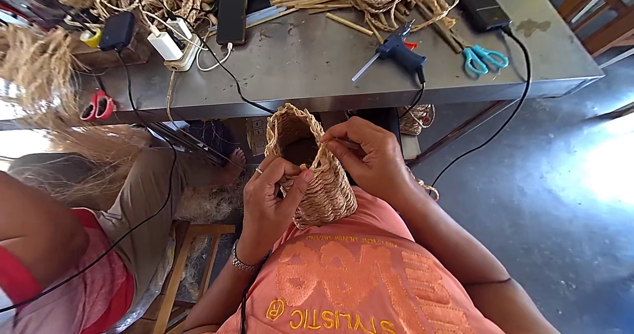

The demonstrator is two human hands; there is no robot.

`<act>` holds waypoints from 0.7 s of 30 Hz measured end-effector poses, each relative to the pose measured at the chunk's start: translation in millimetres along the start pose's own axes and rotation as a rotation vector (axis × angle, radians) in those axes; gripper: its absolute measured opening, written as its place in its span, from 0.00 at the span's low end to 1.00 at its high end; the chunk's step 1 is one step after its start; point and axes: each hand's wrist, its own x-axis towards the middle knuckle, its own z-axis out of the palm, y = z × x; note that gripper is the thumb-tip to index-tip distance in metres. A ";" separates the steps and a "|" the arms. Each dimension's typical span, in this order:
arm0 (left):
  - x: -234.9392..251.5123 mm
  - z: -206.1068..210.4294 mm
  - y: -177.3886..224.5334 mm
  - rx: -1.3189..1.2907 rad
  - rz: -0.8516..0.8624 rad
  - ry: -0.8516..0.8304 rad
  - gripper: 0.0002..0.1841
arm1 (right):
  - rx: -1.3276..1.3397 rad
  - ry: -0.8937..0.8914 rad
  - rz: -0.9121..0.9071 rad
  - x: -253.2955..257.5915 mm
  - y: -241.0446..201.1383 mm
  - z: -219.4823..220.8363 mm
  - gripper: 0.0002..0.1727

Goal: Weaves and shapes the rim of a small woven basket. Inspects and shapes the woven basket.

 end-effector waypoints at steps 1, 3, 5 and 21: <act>-0.3 0.0 -0.6 0.003 -0.002 0.001 0.06 | -0.011 -0.001 -0.001 0.4 0.7 1.0 0.08; -1.6 -0.8 -1.9 0.017 -0.004 0.003 0.06 | -0.032 -0.013 0.008 -2.1 6.1 4.1 0.08; -3.2 -1.3 -3.6 0.036 -0.007 0.008 0.07 | -0.035 -0.033 0.015 -8.5 13.1 5.5 0.08; 71.7 -54.5 -22.9 -0.458 0.144 -0.472 0.08 | 0.031 -0.095 -0.096 -13.3 -27.9 -17.9 0.08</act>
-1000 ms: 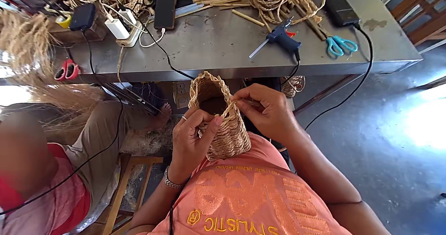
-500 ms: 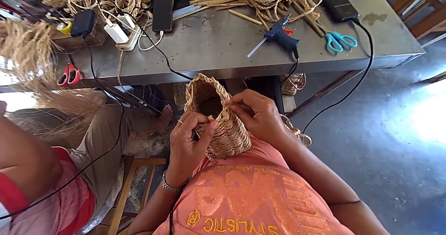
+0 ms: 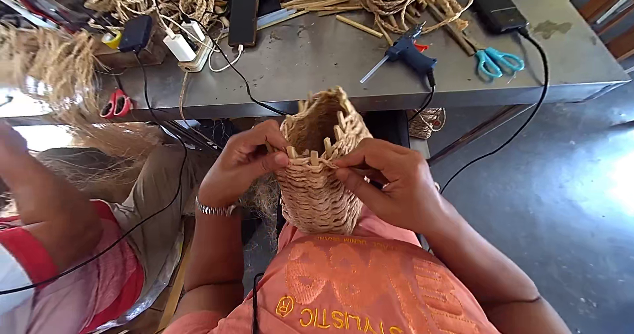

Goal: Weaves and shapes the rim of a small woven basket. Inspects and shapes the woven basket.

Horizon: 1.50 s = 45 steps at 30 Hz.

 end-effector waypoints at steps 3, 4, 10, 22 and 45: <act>4.5 -7.3 -31.3 -0.153 -0.105 -0.059 0.07 | -0.164 -0.048 0.085 -0.4 8.5 9.7 0.09; -1.0 -3.1 -42.2 -0.165 -0.186 -0.023 0.06 | -0.188 -0.052 0.121 -3.8 18.4 15.8 0.10; -24.3 38.3 -53.8 0.251 -0.154 0.302 0.19 | -0.190 -0.021 0.173 -14.5 38.7 33.4 0.11; -25.5 72.9 -63.2 0.698 -0.100 0.417 0.29 | -0.128 -0.083 0.286 -13.9 36.0 26.5 0.23; -5.6 88.5 -31.5 0.732 -0.075 0.457 0.21 | -0.302 -0.063 0.137 -18.3 39.0 45.3 0.20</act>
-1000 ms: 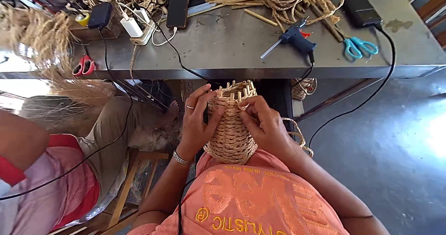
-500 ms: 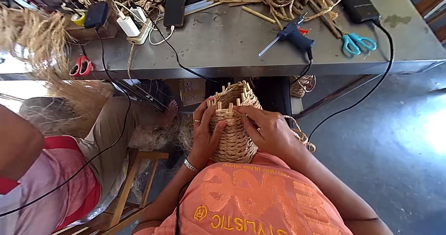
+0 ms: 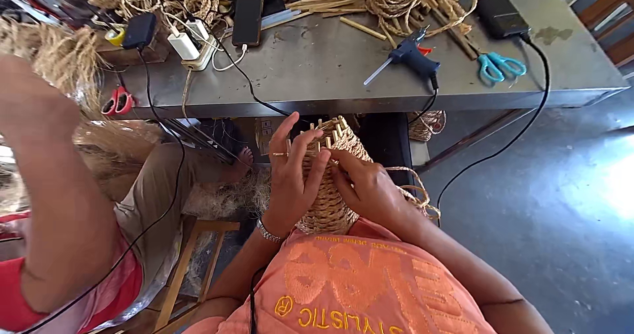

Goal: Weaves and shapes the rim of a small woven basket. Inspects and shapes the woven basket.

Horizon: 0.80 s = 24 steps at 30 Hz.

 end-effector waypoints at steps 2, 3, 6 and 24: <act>1.1 6.9 -6.5 0.041 -0.063 -0.074 0.21 | 0.020 0.024 0.011 -3.3 1.8 4.2 0.17; 1.0 10.2 -10.0 0.030 -0.065 -0.077 0.21 | 0.042 0.029 0.022 -5.3 3.8 5.5 0.17; 1.9 13.1 -20.1 -0.064 -0.039 -0.055 0.20 | 0.137 0.017 0.061 -11.2 7.4 2.1 0.18; 19.9 -41.8 -46.4 -0.284 -0.205 -0.363 0.16 | 0.092 -0.146 0.063 5.9 4.9 -17.8 0.11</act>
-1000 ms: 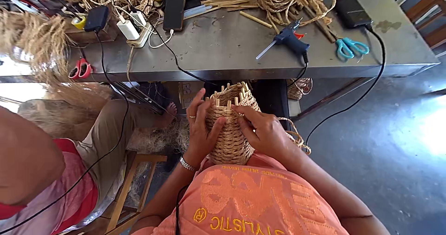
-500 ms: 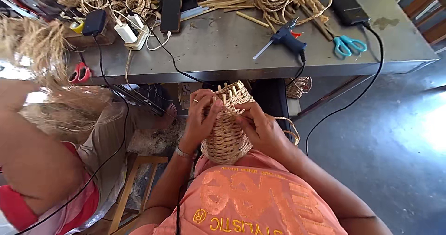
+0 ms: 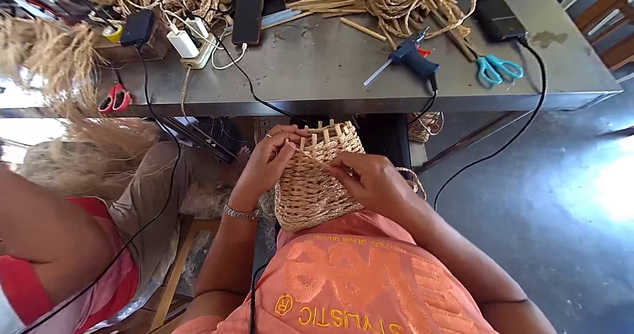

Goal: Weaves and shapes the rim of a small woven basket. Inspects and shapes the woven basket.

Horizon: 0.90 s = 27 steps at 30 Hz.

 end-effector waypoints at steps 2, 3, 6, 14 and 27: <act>-3.4 -2.6 9.6 -0.088 -0.020 0.017 0.14 | 0.012 0.000 -0.024 1.9 1.3 -10.2 0.11; -3.4 -3.1 12.5 -0.120 0.003 0.010 0.12 | 0.001 0.017 -0.034 2.2 1.5 -15.1 0.11; -2.8 1.2 20.6 -0.124 0.106 -0.009 0.13 | -0.077 0.096 -0.055 2.5 -2.6 -29.9 0.11; -20.9 24.6 34.5 -0.022 0.183 0.121 0.07 | -0.239 0.247 -0.210 20.0 -26.0 -39.5 0.10; -27.3 27.3 27.0 -0.060 0.201 0.130 0.08 | -0.200 0.298 -0.260 32.6 -17.6 -11.2 0.09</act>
